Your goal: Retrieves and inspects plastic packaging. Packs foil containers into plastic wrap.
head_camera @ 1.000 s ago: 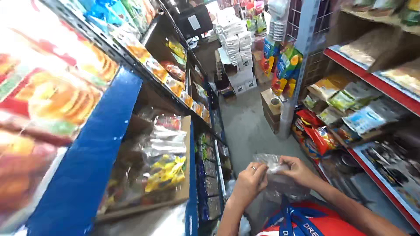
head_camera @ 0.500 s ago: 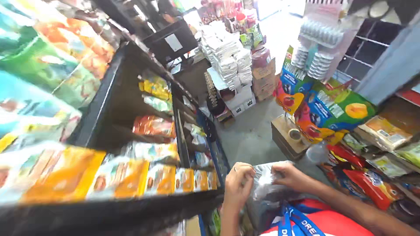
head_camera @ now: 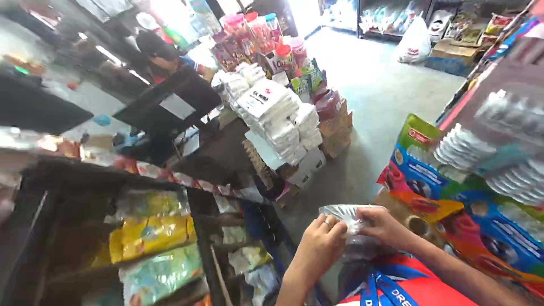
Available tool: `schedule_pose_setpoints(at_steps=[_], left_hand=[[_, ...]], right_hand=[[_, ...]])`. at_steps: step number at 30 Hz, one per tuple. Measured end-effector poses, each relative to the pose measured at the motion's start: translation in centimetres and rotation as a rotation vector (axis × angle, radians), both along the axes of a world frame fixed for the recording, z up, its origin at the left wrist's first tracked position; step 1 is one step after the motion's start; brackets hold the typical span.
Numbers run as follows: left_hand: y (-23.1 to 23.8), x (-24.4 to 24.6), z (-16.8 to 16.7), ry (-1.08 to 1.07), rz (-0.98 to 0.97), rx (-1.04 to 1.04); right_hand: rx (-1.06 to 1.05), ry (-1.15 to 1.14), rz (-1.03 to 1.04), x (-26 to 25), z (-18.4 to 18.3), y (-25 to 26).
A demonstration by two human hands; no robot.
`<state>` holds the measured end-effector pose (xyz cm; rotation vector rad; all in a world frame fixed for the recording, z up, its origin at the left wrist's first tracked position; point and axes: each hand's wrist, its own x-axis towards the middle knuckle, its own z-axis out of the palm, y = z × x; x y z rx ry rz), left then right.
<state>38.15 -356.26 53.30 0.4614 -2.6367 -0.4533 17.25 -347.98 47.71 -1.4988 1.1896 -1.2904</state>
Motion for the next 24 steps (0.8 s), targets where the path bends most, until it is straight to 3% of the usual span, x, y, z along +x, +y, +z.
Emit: schedule_pose_setpoints(at_steps=[7,13,19,24], left_hand=[[-14.6,-6.6,-0.6,0.110,-0.164,-0.070],[-25.3,-15.5,-0.8,0.109,-0.342,0.003],[-33.8,-24.8,-1.4,0.142,-0.498,0.069],[-37.8,-33.0,-0.4,0.164,-0.572,0.175]], right_hand=[[0.017,-0.013,-0.186,-4.5,0.8,-11.5],[0.151,-0.069,-0.541,-9.6,0.7,-18.2],[0.188,-0.049,-0.907,-13.9,1.0,-24.3],[0.146,-0.038,-1.128,-18.8,2.2,-27.7]])
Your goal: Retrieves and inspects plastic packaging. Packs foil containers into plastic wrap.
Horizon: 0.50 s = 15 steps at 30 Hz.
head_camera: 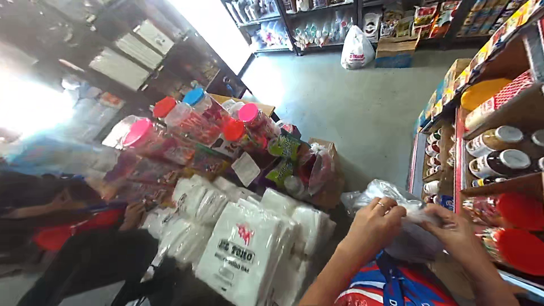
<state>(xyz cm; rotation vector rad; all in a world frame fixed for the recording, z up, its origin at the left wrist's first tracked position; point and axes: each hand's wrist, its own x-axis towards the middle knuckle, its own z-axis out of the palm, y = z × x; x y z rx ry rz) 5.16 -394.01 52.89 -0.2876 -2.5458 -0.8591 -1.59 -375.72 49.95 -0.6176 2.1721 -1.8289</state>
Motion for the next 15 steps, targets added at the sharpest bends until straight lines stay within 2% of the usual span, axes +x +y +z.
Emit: schedule_pose_setpoints(at_steps=[2,8,15], left_hand=[[-1.4,-2.7,-0.1,0.006,0.002,0.037],[-5.4,-9.1,-1.4,-0.037,0.010,0.106],[-7.0,-20.0,-2.1,-0.153,-0.113,0.163]], right_hand=[[0.030,0.044,-0.015,-2.5,0.4,-1.2],[0.193,0.089,0.115,-10.8,0.9,-4.4],[0.170,-0.130,0.127,-20.3,0.5,-5.3]])
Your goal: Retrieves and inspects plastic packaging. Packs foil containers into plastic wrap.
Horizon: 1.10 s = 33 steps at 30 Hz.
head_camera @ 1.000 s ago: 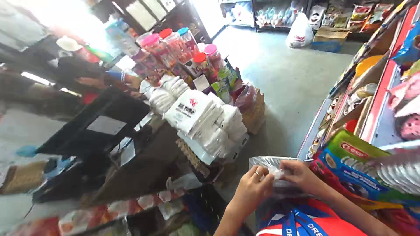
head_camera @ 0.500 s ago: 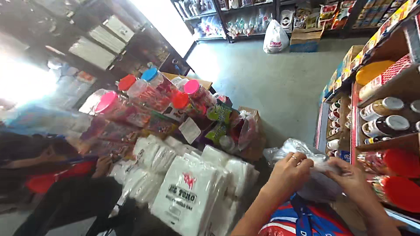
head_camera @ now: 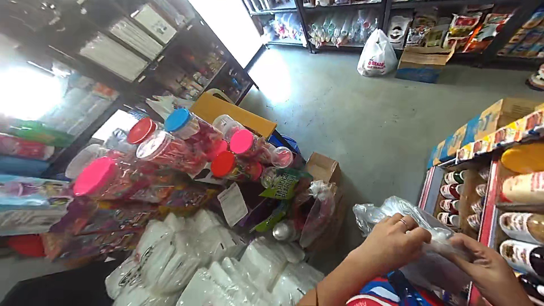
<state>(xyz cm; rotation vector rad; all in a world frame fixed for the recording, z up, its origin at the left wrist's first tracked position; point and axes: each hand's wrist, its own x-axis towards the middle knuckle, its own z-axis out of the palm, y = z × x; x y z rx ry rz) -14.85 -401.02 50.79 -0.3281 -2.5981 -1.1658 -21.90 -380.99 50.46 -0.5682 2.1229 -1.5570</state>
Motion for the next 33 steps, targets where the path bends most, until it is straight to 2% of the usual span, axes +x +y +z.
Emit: schedule_pose_setpoints(at_steps=[6,10,13,18,21,26,30,33], left_hand=[[-1.8,-8.4,-0.8,-0.032,-0.063,-0.096],[-4.8,-14.2,-1.4,-0.049,-0.080,-0.148],[-7.7,-19.0,-2.4,0.016,-0.051,-0.154],[-15.0,-26.8,-3.6,0.090,-0.081,-0.173],[-20.2,-31.6,-3.0,0.115,-0.145,-0.185],[-27.9,-38.1,-1.2,0.111,-0.172,-0.226],[-34.3,-42.0,-0.7,0.070,-0.116,-0.215],[-39.1,-44.9,-1.5,0.012,-0.077,-0.189]], right_hand=[[0.024,0.001,-0.083,-6.6,-1.3,-2.0],[0.062,0.054,-0.061,-12.4,-2.2,-4.7],[0.077,0.041,-0.034,-17.6,-2.8,-7.6],[0.158,-0.002,0.092,-26.6,-1.9,-15.0],[0.168,-0.016,0.188,-32.2,-2.2,-19.4],[0.285,-0.049,0.307,-40.3,0.8,-28.2],[0.132,0.001,0.379,-46.2,-1.5,-34.9],[0.064,0.042,0.514,-51.5,-3.5,-40.7]])
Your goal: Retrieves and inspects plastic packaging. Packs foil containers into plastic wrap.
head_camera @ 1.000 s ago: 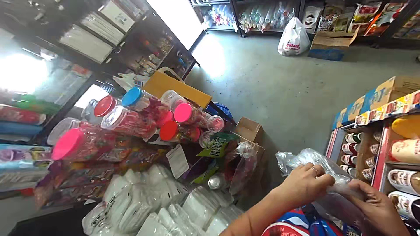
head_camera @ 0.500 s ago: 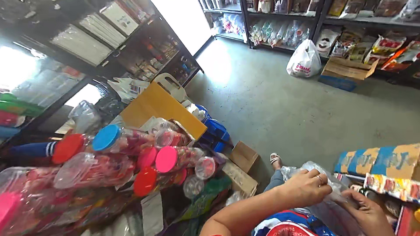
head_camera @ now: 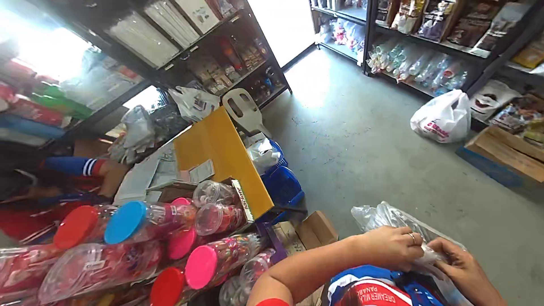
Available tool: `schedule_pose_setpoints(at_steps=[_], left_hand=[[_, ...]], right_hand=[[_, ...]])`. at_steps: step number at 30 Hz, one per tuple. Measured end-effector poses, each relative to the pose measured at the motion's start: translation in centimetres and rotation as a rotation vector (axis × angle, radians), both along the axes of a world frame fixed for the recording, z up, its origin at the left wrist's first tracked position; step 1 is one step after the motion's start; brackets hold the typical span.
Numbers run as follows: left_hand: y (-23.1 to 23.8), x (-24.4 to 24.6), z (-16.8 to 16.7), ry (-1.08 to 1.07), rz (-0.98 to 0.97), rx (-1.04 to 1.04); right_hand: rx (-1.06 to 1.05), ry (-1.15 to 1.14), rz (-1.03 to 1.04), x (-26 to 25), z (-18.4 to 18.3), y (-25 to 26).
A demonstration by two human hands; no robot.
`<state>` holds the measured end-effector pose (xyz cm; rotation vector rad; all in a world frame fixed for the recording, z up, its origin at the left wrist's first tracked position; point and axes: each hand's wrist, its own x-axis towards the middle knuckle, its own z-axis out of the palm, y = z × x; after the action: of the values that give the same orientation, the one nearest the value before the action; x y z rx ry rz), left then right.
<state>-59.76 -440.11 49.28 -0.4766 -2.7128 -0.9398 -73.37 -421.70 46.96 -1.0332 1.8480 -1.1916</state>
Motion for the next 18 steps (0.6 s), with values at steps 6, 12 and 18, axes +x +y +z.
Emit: schedule_pose_setpoints(at_steps=[6,12,18], left_hand=[[-10.1,-6.3,-1.3,-0.111,0.106,0.140],[-19.5,-11.7,-1.6,0.000,0.527,0.035],[-28.8,-14.5,-4.7,0.143,0.927,-0.060]], right_hand=[[-0.077,0.015,0.288,-10.5,-2.8,-13.0],[-0.003,0.061,0.538,-19.5,-1.0,-28.2],[0.073,0.133,0.793,-23.8,-0.9,-43.6]])
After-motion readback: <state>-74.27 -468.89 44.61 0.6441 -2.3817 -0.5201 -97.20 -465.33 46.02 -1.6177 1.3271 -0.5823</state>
